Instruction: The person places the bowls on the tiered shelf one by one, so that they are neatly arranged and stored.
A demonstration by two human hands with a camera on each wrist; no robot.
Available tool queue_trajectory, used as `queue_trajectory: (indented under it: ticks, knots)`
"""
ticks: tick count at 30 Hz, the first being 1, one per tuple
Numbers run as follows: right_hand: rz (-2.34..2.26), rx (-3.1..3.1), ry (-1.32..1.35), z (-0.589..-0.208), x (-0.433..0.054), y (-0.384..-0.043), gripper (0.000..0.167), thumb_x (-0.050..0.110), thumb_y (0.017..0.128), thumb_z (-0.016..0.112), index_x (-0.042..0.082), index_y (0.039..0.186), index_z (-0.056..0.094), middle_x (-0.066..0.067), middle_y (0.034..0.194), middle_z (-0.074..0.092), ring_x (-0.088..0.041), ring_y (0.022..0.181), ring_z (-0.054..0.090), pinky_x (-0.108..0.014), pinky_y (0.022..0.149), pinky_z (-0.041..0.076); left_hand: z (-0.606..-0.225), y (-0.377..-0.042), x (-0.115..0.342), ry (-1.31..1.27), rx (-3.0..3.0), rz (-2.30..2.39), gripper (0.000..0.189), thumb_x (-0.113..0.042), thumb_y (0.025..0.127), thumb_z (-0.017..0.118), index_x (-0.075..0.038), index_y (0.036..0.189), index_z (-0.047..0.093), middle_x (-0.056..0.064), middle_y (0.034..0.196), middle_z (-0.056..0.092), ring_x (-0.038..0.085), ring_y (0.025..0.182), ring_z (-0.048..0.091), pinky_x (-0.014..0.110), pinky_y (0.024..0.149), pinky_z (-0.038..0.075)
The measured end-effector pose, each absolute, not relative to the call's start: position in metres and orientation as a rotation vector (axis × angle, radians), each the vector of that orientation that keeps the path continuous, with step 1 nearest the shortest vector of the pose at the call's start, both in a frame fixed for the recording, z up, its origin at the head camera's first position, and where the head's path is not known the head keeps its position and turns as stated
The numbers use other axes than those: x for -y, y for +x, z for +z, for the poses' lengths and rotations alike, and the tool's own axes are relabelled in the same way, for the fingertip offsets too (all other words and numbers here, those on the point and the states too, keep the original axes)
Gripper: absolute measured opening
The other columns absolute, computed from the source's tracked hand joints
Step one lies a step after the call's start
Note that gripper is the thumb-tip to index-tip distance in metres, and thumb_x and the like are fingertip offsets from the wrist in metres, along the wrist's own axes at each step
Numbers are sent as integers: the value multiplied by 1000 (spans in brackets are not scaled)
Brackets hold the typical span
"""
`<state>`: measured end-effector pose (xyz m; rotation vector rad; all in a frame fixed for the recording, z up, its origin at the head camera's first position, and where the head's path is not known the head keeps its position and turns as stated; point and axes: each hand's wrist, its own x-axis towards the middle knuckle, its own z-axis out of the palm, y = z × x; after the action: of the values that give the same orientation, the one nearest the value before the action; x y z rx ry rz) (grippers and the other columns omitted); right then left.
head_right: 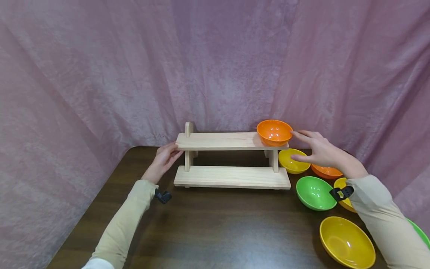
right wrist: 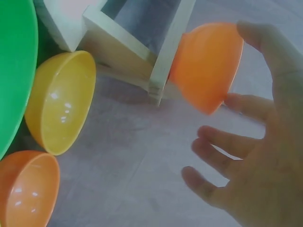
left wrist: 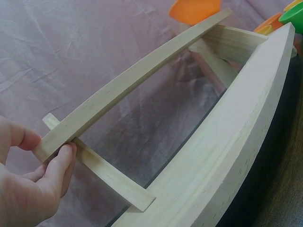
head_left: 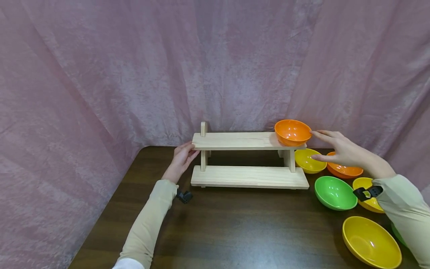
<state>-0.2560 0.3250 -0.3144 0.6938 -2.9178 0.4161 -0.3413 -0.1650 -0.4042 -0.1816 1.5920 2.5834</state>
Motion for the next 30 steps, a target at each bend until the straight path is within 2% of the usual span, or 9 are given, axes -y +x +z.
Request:
queue_trajectory:
  ticks: [3,8,13,16,19,22,30]
  knots:
    - [418,2979,678,-315,-328,-253,84,38,85,73,3,149,33,-30,146,36,-51,129,33,-76,100,31,-404,-342,166,-180,-1587,2586,50,1,98,43,7,146,32,17,128,47,5,83,64,17,89,56]
    - [417,3022,652,-317,-332,-250,91,42,87,70,3,153,21,-32,148,32,-52,131,31,-75,101,30,-406,-343,167,-188,-1593,2579,50,-1,98,44,6,147,32,21,140,41,8,90,62,18,95,54]
    - [413,3028,662,-322,-333,-247,84,41,86,71,1,149,32,-33,144,37,-52,128,34,-76,99,31,-409,-344,167,-209,-1586,2578,50,-1,98,45,5,146,33,20,137,43,15,102,57,25,106,47]
    - [398,3022,691,-327,-334,-246,78,39,85,72,-1,144,40,-33,140,42,-51,125,39,-76,98,35,-409,-345,168,-199,-1599,2571,51,-2,98,45,5,147,32,18,132,46,12,98,59,26,106,46]
    - [379,2995,742,-334,-337,-244,74,37,83,75,-2,139,47,-31,135,49,-50,121,45,-73,95,40,-409,-344,168,-189,-1604,2575,50,-2,98,45,6,146,33,16,125,49,7,88,64,23,101,50]
    - [362,3003,780,-340,-340,-243,74,38,81,77,-3,137,49,-31,131,53,-50,117,50,-70,92,44,-408,-344,168,-185,-1592,2585,50,-1,98,46,6,145,34,15,120,51,7,85,65,22,98,52]
    - [403,3125,825,-357,-347,-238,85,43,75,80,-5,137,48,-33,131,52,-52,118,48,-67,92,47,-410,-344,168,-179,-1594,2582,49,-1,98,45,7,145,34,13,116,52,7,84,64,25,104,48]
